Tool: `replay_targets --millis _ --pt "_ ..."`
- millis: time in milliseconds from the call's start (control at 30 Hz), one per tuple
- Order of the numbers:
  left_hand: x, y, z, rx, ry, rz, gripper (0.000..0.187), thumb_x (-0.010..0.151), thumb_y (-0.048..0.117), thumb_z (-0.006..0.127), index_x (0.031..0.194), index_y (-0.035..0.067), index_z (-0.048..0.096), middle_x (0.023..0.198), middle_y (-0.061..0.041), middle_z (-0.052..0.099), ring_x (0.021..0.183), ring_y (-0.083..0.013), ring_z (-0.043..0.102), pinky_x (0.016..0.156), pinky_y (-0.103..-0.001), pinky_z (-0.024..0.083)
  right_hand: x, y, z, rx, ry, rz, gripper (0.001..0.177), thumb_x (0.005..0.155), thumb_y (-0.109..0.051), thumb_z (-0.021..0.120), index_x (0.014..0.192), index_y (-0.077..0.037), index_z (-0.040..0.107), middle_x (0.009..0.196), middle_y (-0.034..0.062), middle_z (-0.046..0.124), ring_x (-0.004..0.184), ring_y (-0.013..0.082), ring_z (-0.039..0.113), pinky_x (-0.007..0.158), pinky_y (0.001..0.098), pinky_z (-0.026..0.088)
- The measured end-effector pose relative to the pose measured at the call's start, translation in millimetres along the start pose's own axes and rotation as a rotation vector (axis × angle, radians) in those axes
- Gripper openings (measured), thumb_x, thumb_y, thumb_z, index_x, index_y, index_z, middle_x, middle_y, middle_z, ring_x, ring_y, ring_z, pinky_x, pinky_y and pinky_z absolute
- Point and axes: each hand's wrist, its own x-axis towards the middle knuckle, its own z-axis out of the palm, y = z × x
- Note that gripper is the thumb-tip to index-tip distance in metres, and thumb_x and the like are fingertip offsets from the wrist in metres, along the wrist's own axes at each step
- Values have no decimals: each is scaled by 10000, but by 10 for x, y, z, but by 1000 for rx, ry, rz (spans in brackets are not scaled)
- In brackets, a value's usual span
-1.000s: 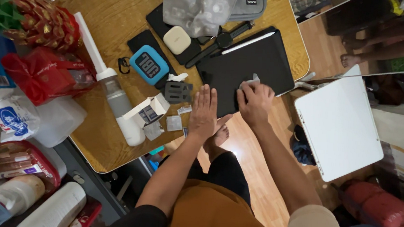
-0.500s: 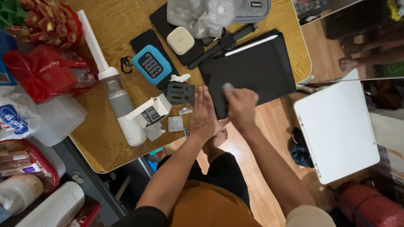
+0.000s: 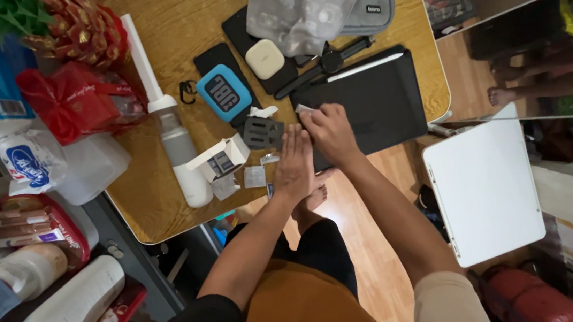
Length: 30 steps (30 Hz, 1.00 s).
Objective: The person wipes the back and front surfaces of a tablet with a cloth and a small wipe. They lift the tablet from the table, clean both sides, and place it back down while handling small packets on the table.
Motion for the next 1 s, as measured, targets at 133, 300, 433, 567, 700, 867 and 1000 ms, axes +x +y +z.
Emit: replay_targets --millis 133,300,433,567,700,867,1000 --pt "38 54 -46 89 -71 -7 1167 730 745 696 1483 -103 419 1492 -379 427 1423 -538 393 1227 -595 271 23 417 -95 3 22 -67 353 1100 -270 400 1162 -112 709 874 64 542 892 307 548 835 451 424" --pt "50 41 -28 115 -75 -19 1096 830 785 556 1473 -96 444 1478 -382 443 1411 -531 416 1220 -587 280 -435 1475 -295 -257 60 86 340 950 3 562 1226 -73 745 912 141 615 922 369 601 808 496 461" --pt "64 60 -61 130 -88 -23 1099 830 787 551 1478 -93 435 1477 -386 443 1416 -530 413 1226 -586 272 -602 1534 -351 -367 51 247 247 918 -85 615 1095 -118 785 908 64 604 903 311 593 796 431 471" --pt "69 73 -26 173 -95 -13 1102 820 789 551 1474 -91 442 1475 -387 446 1418 -524 415 1229 -580 266 -657 1039 454 -558 161 259 292 969 -70 520 1160 -138 731 1027 117 644 995 347 597 893 490 455" --pt "48 83 3 197 -78 -15 1133 794 828 525 1464 -84 460 1482 -381 445 1422 -515 416 1228 -573 276 -264 262 364 -191 28 220 323 1033 -181 463 1270 -185 682 1024 5 608 1038 276 596 913 439 430" --pt "79 59 3 187 -68 -6 1137 816 831 505 1475 -93 438 1482 -386 441 1422 -528 409 1224 -584 274 -624 1335 15 -438 -24 244 372 976 -84 532 1271 -192 732 1043 87 651 1025 325 598 867 475 445" --pt "94 109 -55 199 -93 -13 1112 831 805 503 1472 -102 442 1480 -390 444 1431 -523 403 1236 -574 260 -953 1808 -452 -437 -141 452 444 844 -134 559 1239 -216 744 988 32 607 997 317 561 856 438 440"
